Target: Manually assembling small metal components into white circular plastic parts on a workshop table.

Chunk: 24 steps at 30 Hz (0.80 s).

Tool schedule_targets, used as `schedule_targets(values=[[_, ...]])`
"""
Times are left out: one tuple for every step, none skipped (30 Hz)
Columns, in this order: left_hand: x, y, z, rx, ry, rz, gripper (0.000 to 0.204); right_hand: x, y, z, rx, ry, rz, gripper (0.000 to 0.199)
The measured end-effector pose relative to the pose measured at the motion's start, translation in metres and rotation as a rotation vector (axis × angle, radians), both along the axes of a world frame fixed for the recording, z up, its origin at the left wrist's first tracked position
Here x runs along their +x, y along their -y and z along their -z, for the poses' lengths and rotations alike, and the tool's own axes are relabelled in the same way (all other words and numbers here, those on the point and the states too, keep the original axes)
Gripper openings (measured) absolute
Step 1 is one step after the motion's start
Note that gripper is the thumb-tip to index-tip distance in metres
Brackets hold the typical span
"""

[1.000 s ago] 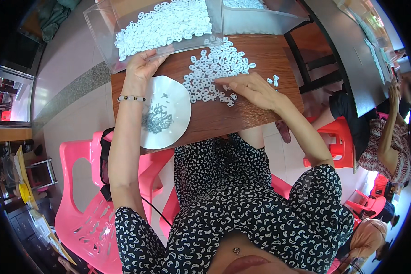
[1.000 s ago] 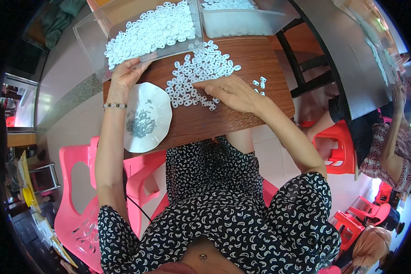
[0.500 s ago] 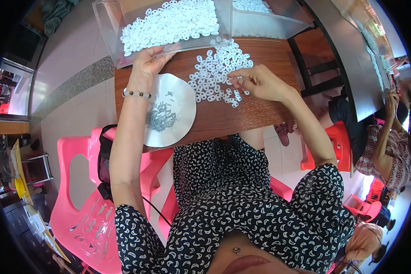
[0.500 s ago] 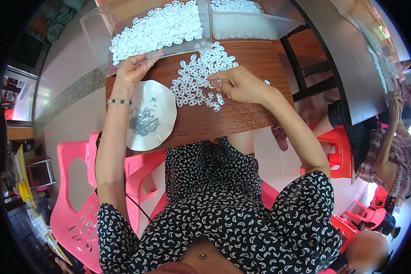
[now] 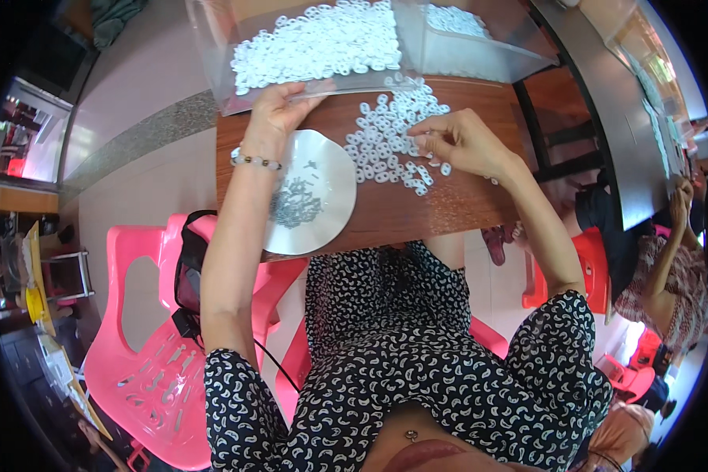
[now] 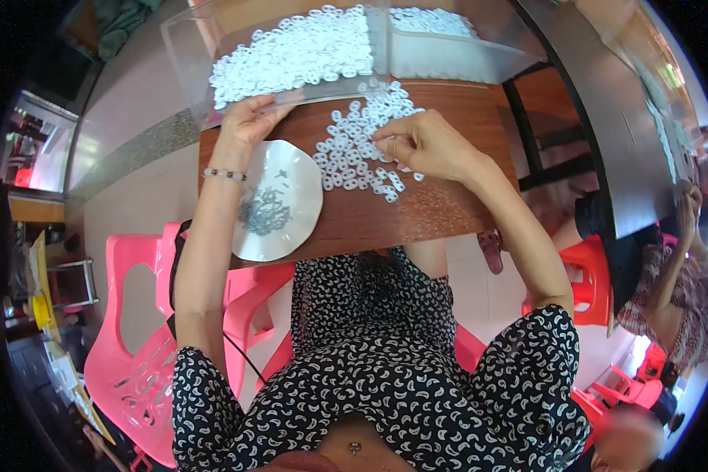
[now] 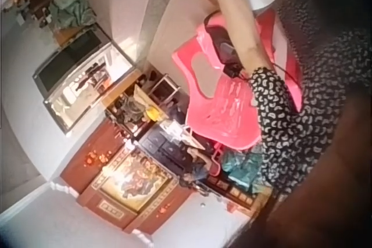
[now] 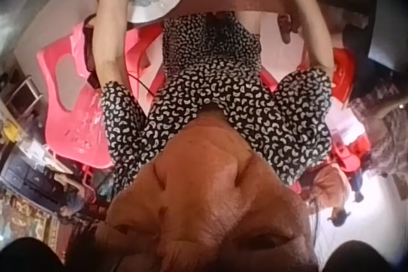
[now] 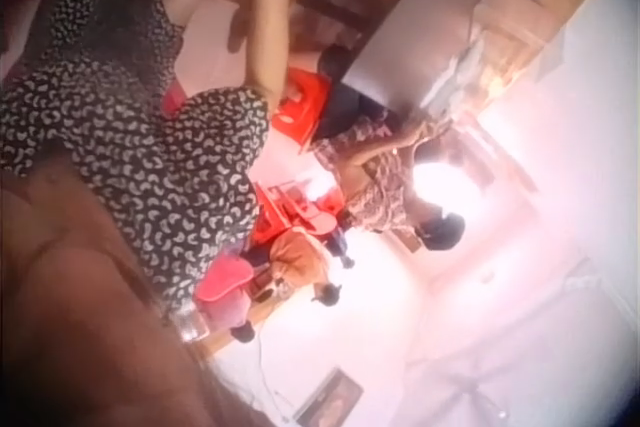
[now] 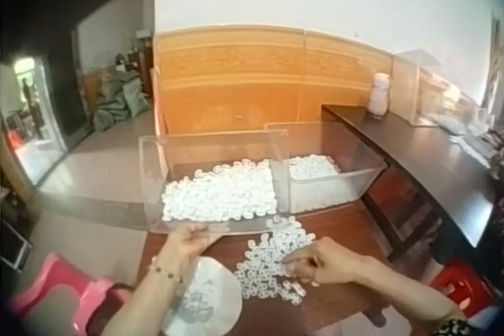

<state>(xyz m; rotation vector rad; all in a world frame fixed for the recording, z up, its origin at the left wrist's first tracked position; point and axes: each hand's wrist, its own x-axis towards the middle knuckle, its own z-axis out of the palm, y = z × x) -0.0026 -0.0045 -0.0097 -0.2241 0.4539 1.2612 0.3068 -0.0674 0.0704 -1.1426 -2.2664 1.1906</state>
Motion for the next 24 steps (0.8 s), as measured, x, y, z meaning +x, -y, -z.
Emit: schedule_targets(values=[[0.004, 0.000, -0.002, 0.005, 0.012, 0.006, 0.042, -0.006, -0.004, -0.005, 0.024, -0.048, 0.005, 0.017], [0.010, 0.000, -0.005, 0.018, -0.012, 0.008, 0.043, -0.013, -0.011, -0.007, 0.063, -0.084, 0.009, 0.016], [0.013, 0.001, -0.008, 0.026, -0.006, 0.004, 0.044, -0.024, -0.020, -0.014, 0.126, -0.086, -0.022, 0.017], [0.007, 0.005, -0.005, 0.030, -0.009, -0.012, 0.044, -0.043, -0.030, -0.019, 0.183, -0.099, -0.065, 0.018], [0.007, 0.003, -0.006, 0.033, 0.027, 0.012, 0.045, -0.057, -0.045, -0.023, 0.261, -0.061, -0.080, 0.020], [0.007, 0.004, -0.007, 0.041, -0.021, -0.001, 0.046, -0.074, -0.065, -0.021, 0.338, -0.110, -0.097, 0.022], [0.015, 0.008, -0.012, 0.046, -0.065, -0.007, 0.047, -0.091, -0.086, -0.014, 0.411, -0.154, -0.106, 0.024], [0.017, 0.010, -0.016, 0.061, -0.108, -0.007, 0.048, -0.108, -0.101, -0.016, 0.502, -0.163, -0.118, 0.022], [0.017, 0.012, -0.017, 0.055, -0.112, -0.013, 0.048, -0.127, -0.115, -0.017, 0.589, -0.179, -0.134, 0.019], [0.016, 0.011, -0.014, 0.048, -0.115, -0.019, 0.048, -0.146, -0.132, -0.013, 0.691, -0.136, -0.139, 0.018], [0.012, 0.008, -0.009, 0.044, -0.085, -0.018, 0.048, -0.166, -0.148, -0.008, 0.795, -0.093, -0.142, 0.018], [0.014, 0.006, -0.007, 0.024, -0.062, -0.019, 0.048, -0.182, -0.169, 0.002, 0.830, -0.050, -0.156, 0.018], [0.016, 0.007, -0.009, 0.002, -0.041, -0.027, 0.049, -0.195, -0.175, 0.002, 0.837, -0.059, -0.162, 0.018], [0.018, 0.008, -0.010, -0.003, -0.057, -0.036, 0.047, -0.206, -0.181, 0.002, 0.907, 0.009, -0.179, 0.019], [0.020, 0.008, -0.011, -0.001, -0.057, -0.034, 0.047, -0.213, -0.186, 0.002, 0.976, 0.079, -0.195, 0.020], [0.019, 0.008, -0.010, 0.001, -0.056, -0.039, 0.046, -0.225, -0.190, 0.002, 1.019, 0.114, -0.233, 0.022], [0.018, 0.008, -0.008, -0.003, -0.034, -0.037, 0.044, -0.232, -0.194, 0.003, 1.026, 0.106, -0.242, 0.022], [0.018, 0.006, -0.007, 0.003, -0.035, -0.047, 0.044, -0.237, -0.196, 0.005, 1.054, 0.155, -0.283, 0.023], [0.018, 0.006, -0.006, 0.006, -0.033, -0.045, 0.043, -0.241, -0.196, 0.006, 1.076, 0.202, -0.322, 0.024], [0.017, 0.007, -0.005, 0.009, -0.030, -0.042, 0.042, -0.245, -0.195, 0.007, 1.076, 0.197, -0.330, 0.024], [0.013, 0.006, -0.005, -0.024, 0.009, -0.036, 0.040, -0.248, -0.195, 0.009, 1.087, 0.201, -0.344, 0.026], [0.013, 0.006, -0.004, -0.024, 0.011, -0.040, 0.040, -0.250, -0.196, 0.010, 1.098, 0.209, -0.356, 0.028], [0.013, 0.005, -0.002, -0.023, 0.013, -0.037, 0.039, -0.251, -0.199, 0.011, 1.097, 0.210, -0.361, 0.028], [0.014, 0.005, -0.001, -0.023, 0.014, -0.035, 0.039, -0.254, -0.202, 0.010, 1.096, 0.234, -0.391, 0.030]])
